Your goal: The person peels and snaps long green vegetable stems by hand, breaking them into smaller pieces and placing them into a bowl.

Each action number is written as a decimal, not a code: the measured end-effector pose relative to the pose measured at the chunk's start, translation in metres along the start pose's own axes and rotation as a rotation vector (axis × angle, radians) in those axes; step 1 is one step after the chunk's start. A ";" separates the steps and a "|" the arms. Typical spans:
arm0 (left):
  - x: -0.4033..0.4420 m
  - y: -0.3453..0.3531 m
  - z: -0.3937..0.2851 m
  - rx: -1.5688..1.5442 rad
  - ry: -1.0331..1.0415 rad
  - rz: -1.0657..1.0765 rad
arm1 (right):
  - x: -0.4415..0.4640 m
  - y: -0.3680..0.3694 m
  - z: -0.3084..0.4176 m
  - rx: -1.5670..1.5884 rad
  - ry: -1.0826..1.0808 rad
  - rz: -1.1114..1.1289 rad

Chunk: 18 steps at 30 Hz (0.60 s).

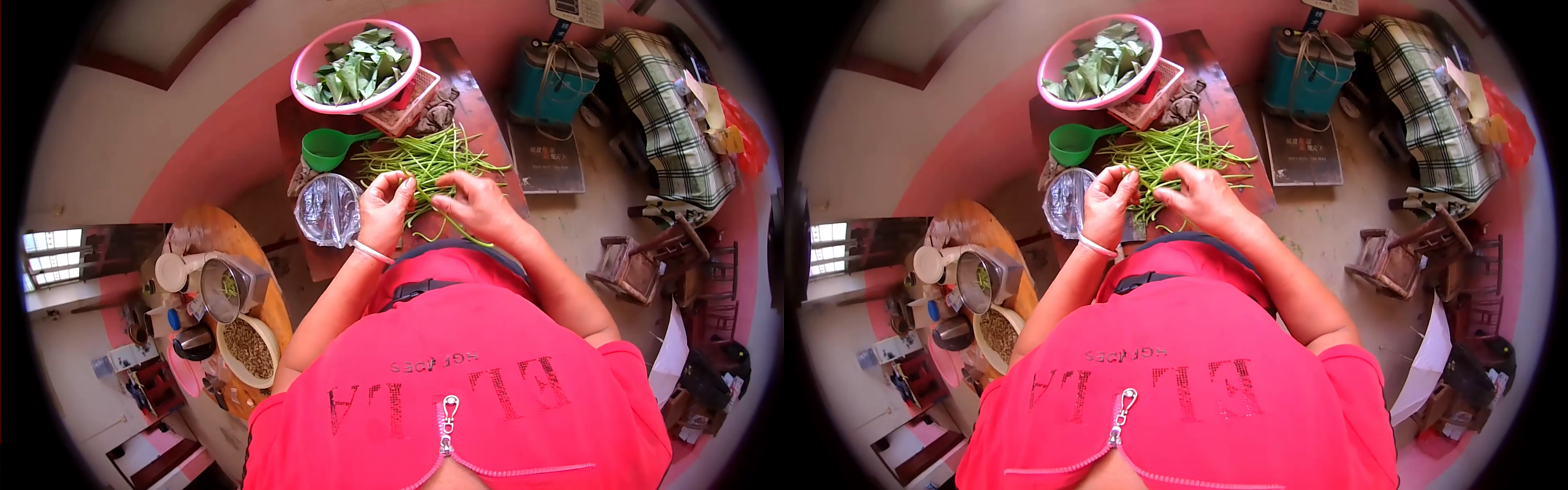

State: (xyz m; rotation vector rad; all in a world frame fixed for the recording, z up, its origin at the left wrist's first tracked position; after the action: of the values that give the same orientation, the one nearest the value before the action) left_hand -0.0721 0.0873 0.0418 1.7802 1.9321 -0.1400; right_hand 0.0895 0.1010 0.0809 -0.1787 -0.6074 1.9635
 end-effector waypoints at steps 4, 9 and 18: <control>-0.004 0.016 -0.003 0.105 0.043 0.086 | 0.014 -0.015 0.001 0.176 0.024 -0.120; -0.006 0.022 -0.005 0.194 0.023 0.097 | 0.023 -0.006 0.004 0.224 -0.150 -0.174; 0.000 0.003 0.001 0.004 -0.014 0.065 | 0.009 0.011 -0.033 0.746 0.090 -0.292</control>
State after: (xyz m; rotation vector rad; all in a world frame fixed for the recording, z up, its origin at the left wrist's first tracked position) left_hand -0.0688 0.0877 0.0417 1.8373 1.8634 -0.1341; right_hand 0.0887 0.1162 0.0487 0.2715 0.1742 1.7584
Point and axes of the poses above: each hand's wrist, its own x-axis towards the middle knuckle, its own y-axis out of the palm, z = x × y, the point moved 7 cm from there along x, towards the middle knuckle, and after that the axes turned 13 degrees about -y, right-handed, at the moved point
